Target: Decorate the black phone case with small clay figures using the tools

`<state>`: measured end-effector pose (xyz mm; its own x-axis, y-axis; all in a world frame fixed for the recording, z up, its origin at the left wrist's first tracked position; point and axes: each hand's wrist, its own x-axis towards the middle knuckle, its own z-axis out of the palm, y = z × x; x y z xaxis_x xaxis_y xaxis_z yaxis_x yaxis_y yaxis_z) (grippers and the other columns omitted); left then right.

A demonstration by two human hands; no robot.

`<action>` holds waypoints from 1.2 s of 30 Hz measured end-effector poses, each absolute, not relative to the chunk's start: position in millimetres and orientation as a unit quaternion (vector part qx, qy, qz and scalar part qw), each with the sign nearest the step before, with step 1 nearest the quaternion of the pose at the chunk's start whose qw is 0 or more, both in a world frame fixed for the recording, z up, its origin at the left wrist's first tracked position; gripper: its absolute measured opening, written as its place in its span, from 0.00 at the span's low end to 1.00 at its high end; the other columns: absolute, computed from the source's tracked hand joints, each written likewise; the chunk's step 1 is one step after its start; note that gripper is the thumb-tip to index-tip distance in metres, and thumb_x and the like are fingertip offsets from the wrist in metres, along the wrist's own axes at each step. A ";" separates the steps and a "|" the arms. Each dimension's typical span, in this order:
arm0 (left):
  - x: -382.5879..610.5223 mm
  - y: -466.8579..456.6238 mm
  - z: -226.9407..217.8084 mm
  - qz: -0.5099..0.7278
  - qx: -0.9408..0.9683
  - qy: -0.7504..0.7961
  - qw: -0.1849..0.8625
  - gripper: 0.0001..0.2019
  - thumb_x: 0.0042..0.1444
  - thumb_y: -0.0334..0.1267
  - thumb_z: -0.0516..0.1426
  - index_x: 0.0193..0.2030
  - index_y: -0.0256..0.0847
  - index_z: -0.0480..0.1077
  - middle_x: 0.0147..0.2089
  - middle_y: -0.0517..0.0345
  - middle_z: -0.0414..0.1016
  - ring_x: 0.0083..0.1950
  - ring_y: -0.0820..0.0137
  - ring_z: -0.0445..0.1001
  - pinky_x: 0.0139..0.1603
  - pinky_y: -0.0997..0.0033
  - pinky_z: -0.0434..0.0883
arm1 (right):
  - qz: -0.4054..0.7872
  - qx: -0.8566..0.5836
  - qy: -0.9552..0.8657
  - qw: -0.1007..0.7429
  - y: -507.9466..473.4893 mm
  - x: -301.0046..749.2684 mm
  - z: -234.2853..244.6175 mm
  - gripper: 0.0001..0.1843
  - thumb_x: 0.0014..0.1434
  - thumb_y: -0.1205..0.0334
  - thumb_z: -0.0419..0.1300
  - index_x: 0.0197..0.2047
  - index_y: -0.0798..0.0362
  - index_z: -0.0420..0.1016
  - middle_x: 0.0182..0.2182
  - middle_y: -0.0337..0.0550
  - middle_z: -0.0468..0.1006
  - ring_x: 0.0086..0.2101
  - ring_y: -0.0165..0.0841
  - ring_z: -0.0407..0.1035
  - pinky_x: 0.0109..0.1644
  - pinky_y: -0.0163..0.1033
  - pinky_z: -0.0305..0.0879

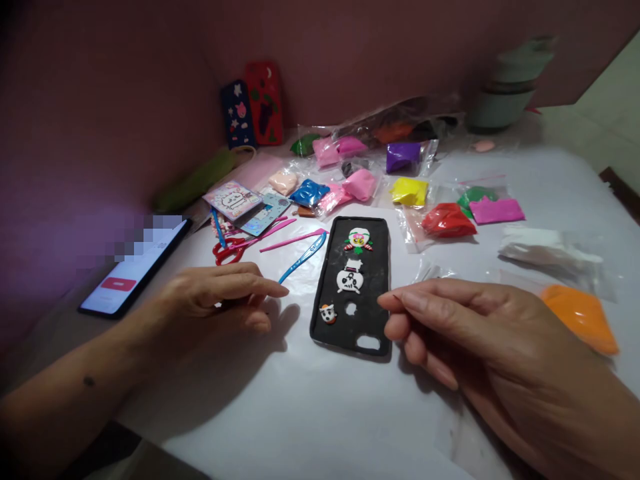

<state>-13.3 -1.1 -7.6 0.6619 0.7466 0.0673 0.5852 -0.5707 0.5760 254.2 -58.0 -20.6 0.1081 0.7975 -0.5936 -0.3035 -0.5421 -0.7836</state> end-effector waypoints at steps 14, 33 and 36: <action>-8.4 -4.0 -7.2 0.207 0.859 0.348 0.312 0.07 0.55 0.26 0.57 0.27 0.37 0.72 0.30 0.62 0.71 0.30 0.80 0.70 0.31 0.83 0.65 | 0.625 -0.616 -0.211 0.431 -58.9 255.3 -26.1 0.18 0.29 0.53 0.77 0.24 0.53 0.83 0.20 0.51 0.80 0.17 0.30 0.70 0.14 0.26 0.66; -11.6 -3.6 0.5 0.229 0.875 0.380 0.196 0.09 0.61 0.34 0.53 0.31 0.39 0.71 0.29 0.65 0.73 0.29 0.81 0.71 0.32 0.84 0.64 | 0.694 -0.529 -0.228 0.432 -65.4 254.2 -11.7 0.08 0.45 0.58 0.71 0.28 0.53 0.82 0.25 0.45 0.80 0.21 0.24 0.68 0.25 0.24 0.70; -10.4 -1.8 -1.6 0.231 0.875 0.389 0.175 0.09 0.61 0.36 0.53 0.31 0.40 0.72 0.28 0.65 0.74 0.28 0.80 0.71 0.31 0.84 0.64 | 0.698 -0.517 -0.237 0.435 -65.7 254.8 -8.8 0.09 0.46 0.57 0.70 0.27 0.55 0.82 0.23 0.44 0.79 0.20 0.23 0.67 0.21 0.23 0.64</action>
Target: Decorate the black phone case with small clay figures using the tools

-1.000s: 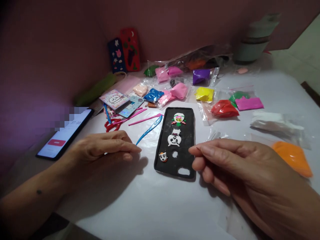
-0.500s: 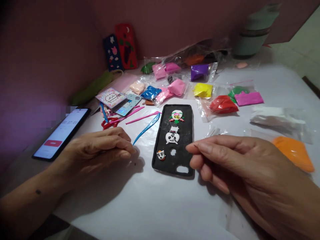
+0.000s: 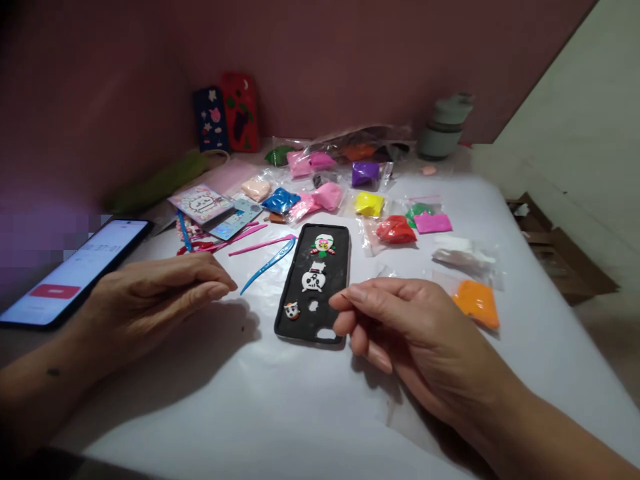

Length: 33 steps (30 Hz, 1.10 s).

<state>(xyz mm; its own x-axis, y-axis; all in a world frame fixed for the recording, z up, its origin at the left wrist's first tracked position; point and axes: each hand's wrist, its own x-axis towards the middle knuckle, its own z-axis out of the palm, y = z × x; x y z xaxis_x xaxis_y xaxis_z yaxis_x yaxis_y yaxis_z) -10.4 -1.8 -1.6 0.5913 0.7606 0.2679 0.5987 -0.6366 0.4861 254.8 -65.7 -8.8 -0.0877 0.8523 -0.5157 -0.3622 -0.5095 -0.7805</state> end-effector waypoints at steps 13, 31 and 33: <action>-13.9 2.4 -6.4 0.237 0.871 0.397 0.165 0.09 0.61 0.38 0.53 0.31 0.41 0.71 0.28 0.63 0.74 0.29 0.77 0.71 0.30 0.81 0.64 | 0.695 -0.518 -0.272 0.418 -62.8 252.4 -7.0 0.10 0.47 0.58 0.71 0.27 0.56 0.79 0.20 0.41 0.77 0.18 0.21 0.65 0.17 0.23 0.56; -15.5 3.1 -8.1 0.257 0.869 0.394 0.156 0.08 0.60 0.38 0.54 0.31 0.41 0.71 0.27 0.65 0.73 0.27 0.78 0.70 0.29 0.81 0.63 | 0.685 -0.523 -0.295 0.412 -64.4 252.9 -6.0 0.10 0.44 0.59 0.72 0.22 0.55 0.78 0.19 0.38 0.75 0.19 0.21 0.64 0.22 0.24 0.59; -15.2 3.2 -8.4 0.258 0.868 0.395 0.157 0.08 0.60 0.38 0.54 0.31 0.41 0.71 0.27 0.65 0.73 0.27 0.78 0.70 0.29 0.81 0.63 | 0.680 -0.523 -0.301 0.416 -64.2 253.1 -6.8 0.11 0.43 0.59 0.73 0.21 0.54 0.76 0.18 0.37 0.74 0.19 0.22 0.63 0.21 0.25 0.59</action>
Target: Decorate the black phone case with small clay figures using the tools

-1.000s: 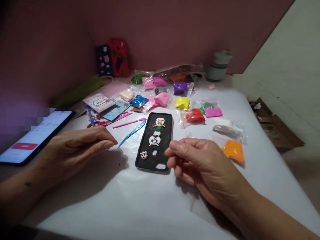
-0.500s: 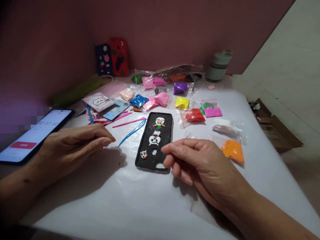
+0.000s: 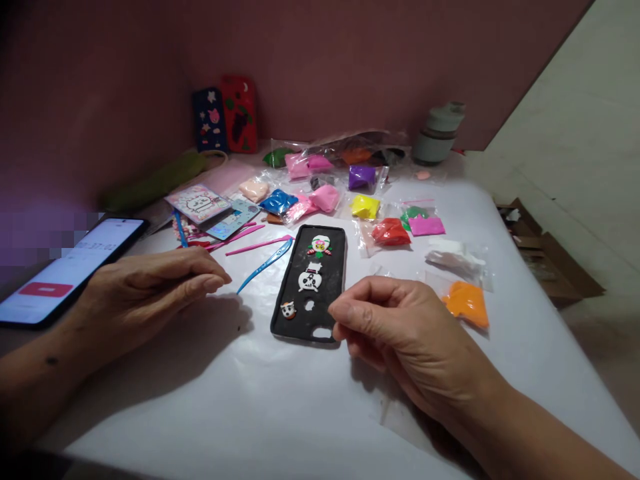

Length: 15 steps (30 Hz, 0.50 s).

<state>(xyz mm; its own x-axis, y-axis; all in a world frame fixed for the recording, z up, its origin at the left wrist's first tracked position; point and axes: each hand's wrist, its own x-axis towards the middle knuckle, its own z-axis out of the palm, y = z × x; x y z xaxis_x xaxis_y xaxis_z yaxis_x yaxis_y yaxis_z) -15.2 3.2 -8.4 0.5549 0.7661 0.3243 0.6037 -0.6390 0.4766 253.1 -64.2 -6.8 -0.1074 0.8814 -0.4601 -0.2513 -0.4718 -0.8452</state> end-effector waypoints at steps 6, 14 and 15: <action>-15.6 4.2 -8.9 0.255 0.868 0.396 0.157 0.09 0.60 0.39 0.54 0.31 0.41 0.72 0.27 0.65 0.73 0.27 0.79 0.70 0.29 0.81 0.63 | 0.688 -0.517 -0.292 0.417 -65.1 253.4 -7.3 0.09 0.44 0.59 0.72 0.23 0.54 0.78 0.20 0.39 0.76 0.19 0.23 0.65 0.19 0.24 0.57; -16.7 3.0 -8.7 0.249 0.867 0.403 0.151 0.09 0.60 0.39 0.54 0.31 0.42 0.72 0.27 0.65 0.73 0.27 0.78 0.70 0.29 0.81 0.63 | 0.711 -0.495 -0.252 0.431 -63.9 253.3 -6.8 0.07 0.49 0.61 0.69 0.30 0.57 0.83 0.23 0.46 0.80 0.18 0.23 0.66 0.18 0.24 0.61; -16.6 2.8 -8.4 0.249 0.867 0.405 0.151 0.09 0.60 0.40 0.54 0.30 0.42 0.72 0.27 0.65 0.73 0.27 0.78 0.70 0.29 0.81 0.63 | 0.712 -0.492 -0.248 0.435 -64.0 253.7 -7.4 0.07 0.50 0.62 0.68 0.30 0.57 0.83 0.23 0.47 0.80 0.18 0.24 0.66 0.18 0.25 0.61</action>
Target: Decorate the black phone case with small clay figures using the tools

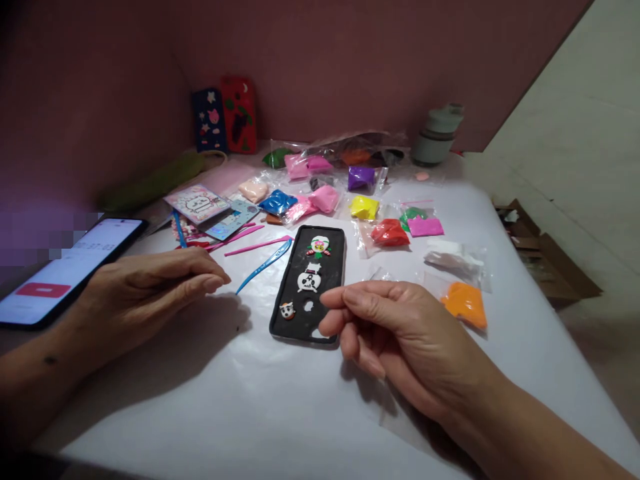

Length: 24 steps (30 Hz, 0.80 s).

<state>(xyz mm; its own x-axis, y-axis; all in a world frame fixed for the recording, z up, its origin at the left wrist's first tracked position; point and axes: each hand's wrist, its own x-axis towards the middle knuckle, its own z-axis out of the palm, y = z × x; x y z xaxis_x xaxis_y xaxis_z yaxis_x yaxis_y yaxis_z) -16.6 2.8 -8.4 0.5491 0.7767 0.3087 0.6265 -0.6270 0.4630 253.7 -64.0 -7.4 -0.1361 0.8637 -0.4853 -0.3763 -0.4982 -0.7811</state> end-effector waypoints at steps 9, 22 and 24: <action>-17.1 2.9 -8.7 0.246 0.870 0.399 0.151 0.09 0.60 0.39 0.54 0.31 0.42 0.71 0.27 0.65 0.73 0.27 0.78 0.70 0.29 0.81 0.63 | 0.718 -0.494 -0.226 0.436 -63.2 254.2 -7.4 0.05 0.51 0.63 0.67 0.31 0.56 0.83 0.24 0.47 0.81 0.20 0.25 0.68 0.19 0.24 0.62; -10.2 1.3 -3.6 0.248 0.852 0.421 0.187 0.11 0.59 0.37 0.53 0.29 0.38 0.72 0.26 0.62 0.73 0.27 0.78 0.69 0.29 0.80 0.62 | 0.680 -0.550 -0.282 0.394 -70.6 248.7 4.9 0.10 0.45 0.58 0.72 0.29 0.55 0.83 0.23 0.45 0.80 0.19 0.23 0.67 0.18 0.21 0.62; -10.4 0.5 -4.0 0.260 0.832 0.444 0.207 0.11 0.59 0.38 0.54 0.28 0.37 0.72 0.25 0.63 0.72 0.25 0.78 0.67 0.27 0.80 0.61 | 0.670 -0.581 -0.271 0.375 -74.3 249.7 9.9 0.12 0.41 0.55 0.74 0.28 0.53 0.83 0.23 0.45 0.80 0.19 0.24 0.68 0.19 0.22 0.64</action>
<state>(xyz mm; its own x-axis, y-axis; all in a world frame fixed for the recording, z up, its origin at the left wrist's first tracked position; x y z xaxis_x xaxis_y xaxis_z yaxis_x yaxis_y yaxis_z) -10.4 0.5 -4.0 0.4701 0.8469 0.2484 0.6324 -0.5195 0.5746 249.7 -74.3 9.9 -0.0448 0.8171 -0.5747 -0.1871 -0.5720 -0.7987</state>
